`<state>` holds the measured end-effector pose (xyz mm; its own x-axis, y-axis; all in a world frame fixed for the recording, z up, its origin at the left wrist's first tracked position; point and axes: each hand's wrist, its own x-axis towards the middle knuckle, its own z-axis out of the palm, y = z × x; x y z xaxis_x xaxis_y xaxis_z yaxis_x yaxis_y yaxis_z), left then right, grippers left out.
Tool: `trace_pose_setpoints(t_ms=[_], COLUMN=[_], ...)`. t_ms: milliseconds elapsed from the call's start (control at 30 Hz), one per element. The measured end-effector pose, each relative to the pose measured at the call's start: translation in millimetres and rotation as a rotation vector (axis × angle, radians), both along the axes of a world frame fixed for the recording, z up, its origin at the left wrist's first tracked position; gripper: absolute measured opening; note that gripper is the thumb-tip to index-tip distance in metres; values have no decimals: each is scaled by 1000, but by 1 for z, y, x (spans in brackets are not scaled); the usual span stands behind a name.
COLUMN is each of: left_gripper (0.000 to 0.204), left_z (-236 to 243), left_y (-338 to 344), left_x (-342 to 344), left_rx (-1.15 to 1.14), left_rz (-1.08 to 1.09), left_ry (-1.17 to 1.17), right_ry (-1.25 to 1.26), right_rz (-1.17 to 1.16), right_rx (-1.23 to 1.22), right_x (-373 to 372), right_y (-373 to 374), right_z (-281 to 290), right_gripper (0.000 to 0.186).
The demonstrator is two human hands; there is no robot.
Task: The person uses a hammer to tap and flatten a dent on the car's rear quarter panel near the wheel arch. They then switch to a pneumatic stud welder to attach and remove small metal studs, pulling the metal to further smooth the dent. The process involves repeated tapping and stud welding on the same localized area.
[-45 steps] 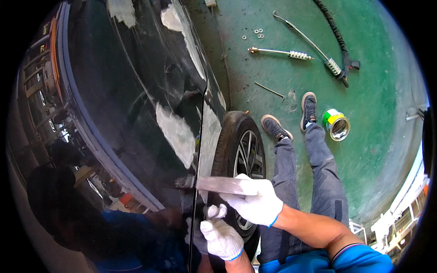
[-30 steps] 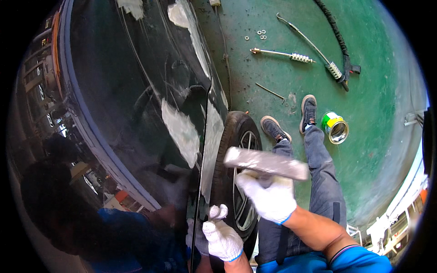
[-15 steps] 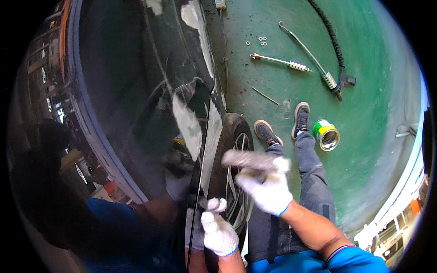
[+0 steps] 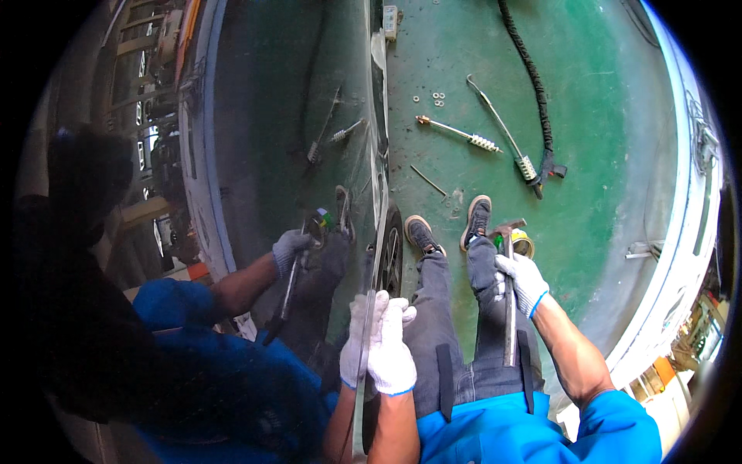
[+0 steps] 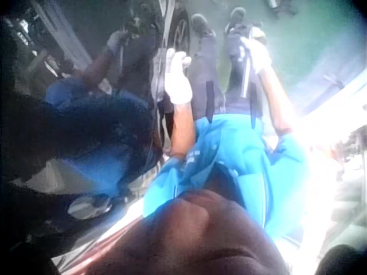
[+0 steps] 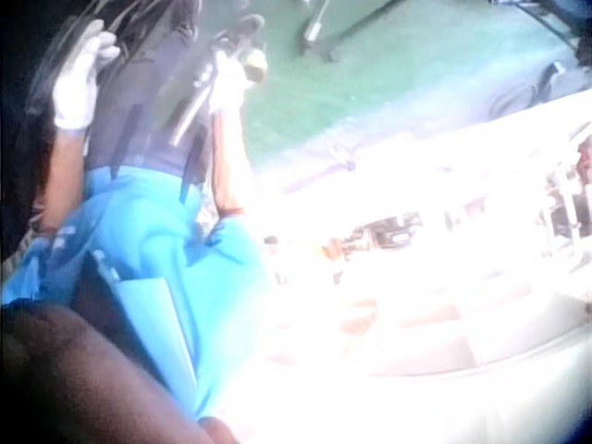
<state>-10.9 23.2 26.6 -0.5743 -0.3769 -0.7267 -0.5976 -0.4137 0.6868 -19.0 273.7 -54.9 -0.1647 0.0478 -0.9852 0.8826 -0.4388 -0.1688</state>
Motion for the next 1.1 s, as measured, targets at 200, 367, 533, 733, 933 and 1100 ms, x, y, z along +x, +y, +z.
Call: trace_pose_setpoints(t_ms=[200,367,533,733,933,1100], left_gripper=[37,39,36,37,43,45], left_z=[-18,3,1,-10,-7,-10], left_y=[-25,-10,-6,-7,-6,-9], left_x=[13,0,-3,-1,-4,-1], left_rx=[174,-15,-96,-179,-249,-269], left_rz=[-55,-33,-66,-38,-100,-95], left_ry=[0,-1,16,52,93,92], right_ry=[174,610,471,576,604,752], right_rz=[292,596,604,513,568,512], right_rx=[23,177,266,296,234,337], right_x=[-25,-46,-56,-50,-51,-54], right_y=[-31,-62,-104,-127,-138,-121], right_z=[14,40,41,11,-1,-2], right_gripper=[17,34,49,46,37,31])
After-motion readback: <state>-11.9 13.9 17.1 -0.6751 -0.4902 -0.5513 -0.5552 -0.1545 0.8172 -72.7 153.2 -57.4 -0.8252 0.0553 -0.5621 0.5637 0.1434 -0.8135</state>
